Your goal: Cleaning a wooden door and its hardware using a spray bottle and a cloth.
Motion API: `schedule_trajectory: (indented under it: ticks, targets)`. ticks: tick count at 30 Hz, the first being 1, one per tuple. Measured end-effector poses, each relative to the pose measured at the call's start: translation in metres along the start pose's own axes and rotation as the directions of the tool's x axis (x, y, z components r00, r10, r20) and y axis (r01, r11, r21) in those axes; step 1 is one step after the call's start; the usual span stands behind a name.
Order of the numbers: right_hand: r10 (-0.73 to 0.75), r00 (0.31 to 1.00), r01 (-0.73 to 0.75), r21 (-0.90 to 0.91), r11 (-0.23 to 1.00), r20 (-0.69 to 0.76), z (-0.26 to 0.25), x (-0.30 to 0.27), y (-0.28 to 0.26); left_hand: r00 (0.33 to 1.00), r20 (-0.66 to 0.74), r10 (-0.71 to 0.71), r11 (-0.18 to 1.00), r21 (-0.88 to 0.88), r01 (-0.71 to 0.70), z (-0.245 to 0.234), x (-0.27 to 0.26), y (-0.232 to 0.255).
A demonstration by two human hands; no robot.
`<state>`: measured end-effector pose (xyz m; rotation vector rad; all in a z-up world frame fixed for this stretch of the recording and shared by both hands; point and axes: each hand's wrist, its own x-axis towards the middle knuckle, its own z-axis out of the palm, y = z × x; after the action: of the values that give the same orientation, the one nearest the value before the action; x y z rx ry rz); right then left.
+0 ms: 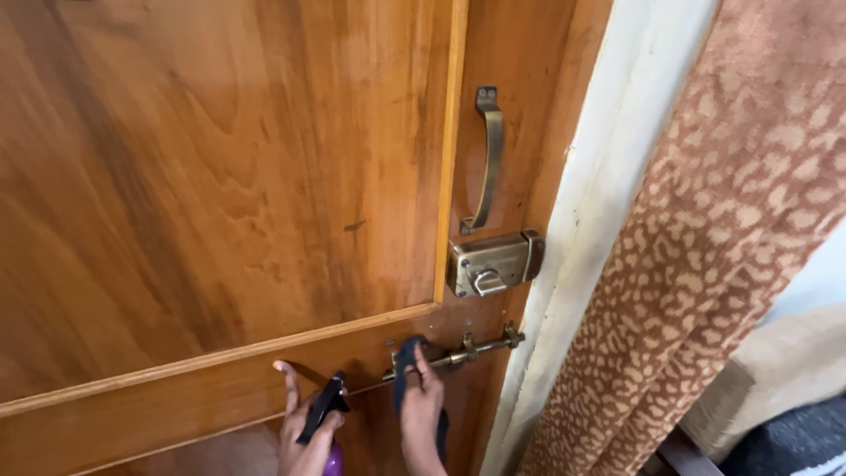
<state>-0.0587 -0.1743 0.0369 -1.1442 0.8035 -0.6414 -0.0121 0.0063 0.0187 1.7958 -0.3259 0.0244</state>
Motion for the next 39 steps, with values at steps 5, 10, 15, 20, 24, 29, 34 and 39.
schedule_trajectory:
  ticks: [5,10,15,20,24,29,34,39]
  targets:
    - [-0.252,0.955,0.221,0.189,0.957,0.158,-0.009,0.026,0.028,0.965,-0.016,0.264,0.963,-0.058,-0.264,0.001,0.000,-0.004]
    - [-0.179,0.983,0.185,0.316,0.930,-0.047,-0.027,0.052,0.018,0.959,-0.034,0.282,0.958,-0.036,-0.283,0.000,-0.001,-0.005]
    - [-0.179,0.981,0.193,0.417,0.888,-0.073,-0.011,0.080,0.029,0.995,0.030,0.093,0.989,-0.116,-0.089,-0.007,-0.002,0.007]
    - [-0.120,0.992,0.084,0.488,0.869,0.043,0.005,0.101,0.078,0.990,0.026,0.136,0.985,-0.112,-0.132,-0.009,-0.003,0.008]
    - [0.084,0.984,-0.152,0.488,0.860,0.158,-0.002,0.041,0.015,0.960,-0.008,0.279,0.958,-0.061,-0.279,-0.004,-0.001,-0.003]
    - [0.096,0.913,-0.376,0.728,0.573,0.396,-0.066,0.174,0.093,0.924,-0.005,0.383,0.920,-0.091,-0.382,0.005,0.010,-0.043]
    - [0.126,0.949,-0.305,0.742,0.596,0.289,-0.088,0.203,0.060,0.973,0.022,0.229,0.960,-0.169,-0.222,-0.006,0.003,-0.018]
    - [0.127,0.975,-0.217,0.688,0.693,0.180,-0.054,0.126,0.024,0.988,0.020,0.150,0.987,-0.063,-0.149,-0.015,-0.005,0.017]
